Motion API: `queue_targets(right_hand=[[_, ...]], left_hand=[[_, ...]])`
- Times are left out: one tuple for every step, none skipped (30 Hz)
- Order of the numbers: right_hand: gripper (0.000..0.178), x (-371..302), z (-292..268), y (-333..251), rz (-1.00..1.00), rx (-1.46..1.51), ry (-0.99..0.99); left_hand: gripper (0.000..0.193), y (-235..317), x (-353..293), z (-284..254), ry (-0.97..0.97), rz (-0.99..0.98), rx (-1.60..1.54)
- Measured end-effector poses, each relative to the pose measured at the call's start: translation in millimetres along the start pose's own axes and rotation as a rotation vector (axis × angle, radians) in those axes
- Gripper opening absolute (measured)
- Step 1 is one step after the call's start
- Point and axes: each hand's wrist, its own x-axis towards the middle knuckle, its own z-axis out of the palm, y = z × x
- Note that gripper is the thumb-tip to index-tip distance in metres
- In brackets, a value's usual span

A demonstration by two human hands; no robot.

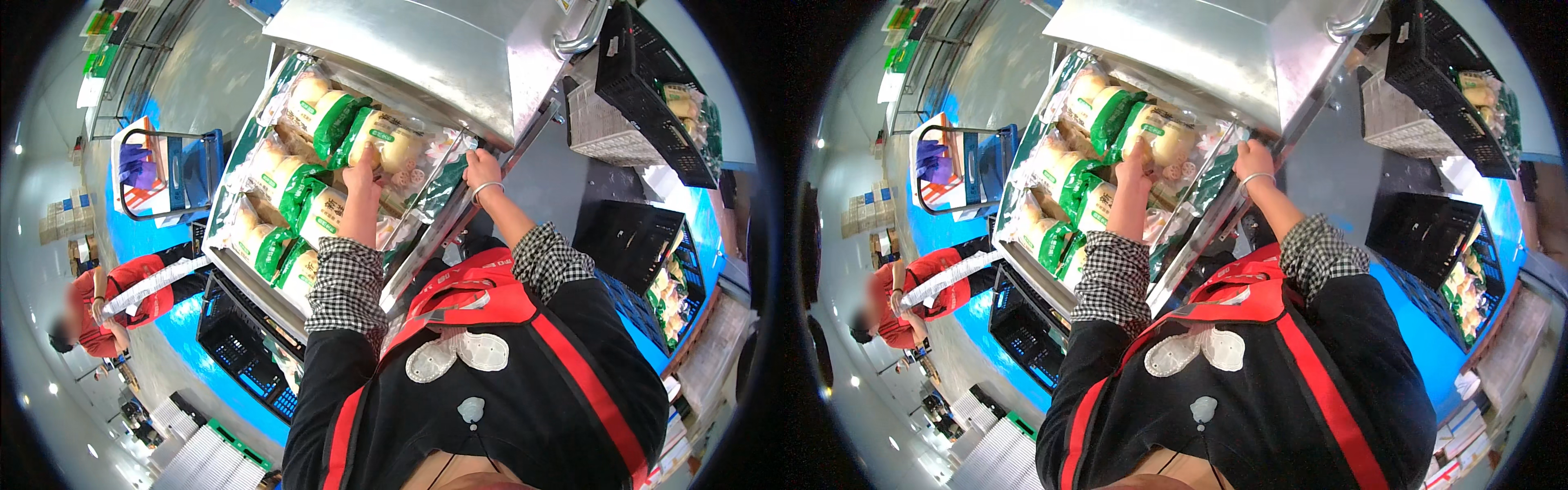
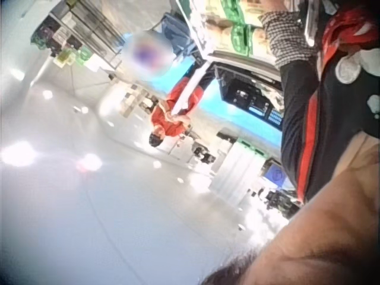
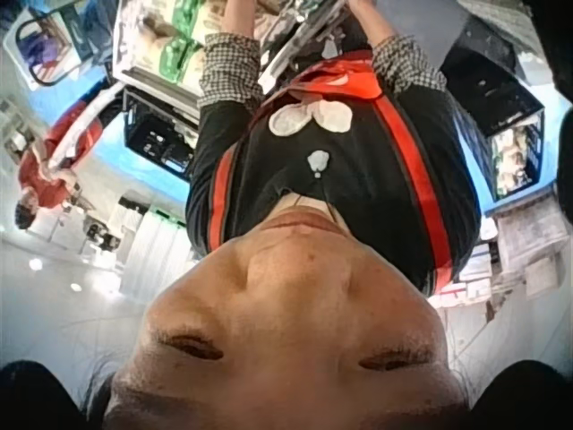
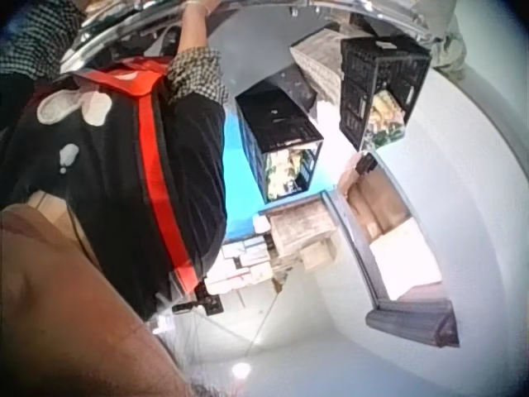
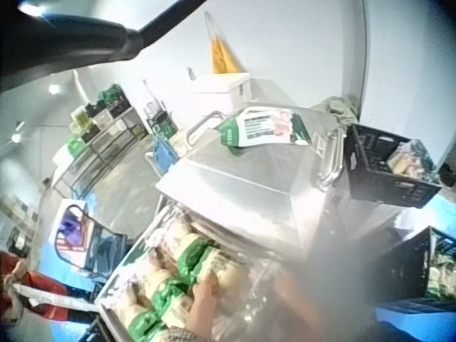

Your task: The person transfers packaged frozen buns from black crates into a chest freezer, arranging them in rows. The person handles the packages by hand and places them neatly inside the freezer.

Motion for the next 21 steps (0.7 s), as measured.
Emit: queue_targets(right_hand=[[0.032,-1,-1,-4,0.016,0.003,0.002],[0.032,-2,-2,-8,0.032,0.005,0.003],[0.032,-3,-3,-11,0.039,0.015,0.014],[0.031,-3,-3,-13,0.046,0.025,0.024],[0.031,-3,-3,-15,0.052,0.034,0.033],[0.031,-1,-2,-13,0.051,0.031,0.033],[0.031,2,-2,-11,0.05,0.028,0.032],[0.031,5,-1,-8,0.048,0.025,0.03],[0.031,5,-1,-6,0.046,0.02,0.029],[0.032,-2,-2,-18,0.08,0.036,0.037],[0.034,-3,-2,-23,0.083,-0.009,0.045],[0.036,-4,-4,-25,0.092,-0.046,0.061],[0.039,-4,-4,-25,0.104,-0.082,0.076],[0.042,6,-3,-13,0.068,-0.119,0.132],[0.045,24,2,8,0.031,-0.155,0.183],[0.046,27,4,11,0.012,-0.18,0.208],[0.048,28,7,15,0.0,-0.205,0.233],[0.049,23,4,1,0.002,-0.213,0.242],[0.05,20,4,-8,0.005,-0.222,0.251],[0.048,21,9,-9,0.04,-0.206,0.287],[0.045,25,11,-8,0.055,-0.193,0.337]], left_hand=[[0.046,0,1,2,-0.015,0.011,-0.025],[0.046,0,3,3,-0.029,0.022,-0.049],[0.046,-1,6,2,-0.053,0.02,-0.047],[0.046,0,10,1,-0.077,0.019,-0.045],[0.046,1,14,0,-0.1,0.018,-0.045],[0.044,2,16,-1,-0.108,-0.03,-0.018],[0.045,0,15,-3,-0.102,-0.004,0.014],[0.046,-2,14,-6,-0.096,0.024,0.046],[0.048,-5,12,-7,-0.09,0.049,0.076],[0.052,-13,6,-9,-0.001,0.251,0.268],[0.057,-27,-5,-13,0.09,0.451,0.459],[0.058,-41,-26,-14,0.149,0.779,0.663],[0.059,-54,-52,-18,0.207,1.109,0.864],[0.059,-60,-77,-23,-0.025,1.177,0.975],[0.058,-64,-99,-29,-0.26,1.234,1.081],[0.057,-68,-113,-33,-0.366,1.305,1.215],[0.055,-72,-122,-38,-0.479,1.371,1.349],[0.054,-77,-125,-43,-0.457,1.391,1.385],[0.052,-83,-125,-49,-0.436,1.41,1.421],[0.051,-86,-124,-53,-0.414,1.427,1.457],[0.05,-88,-125,-53,-0.401,1.428,1.455]])
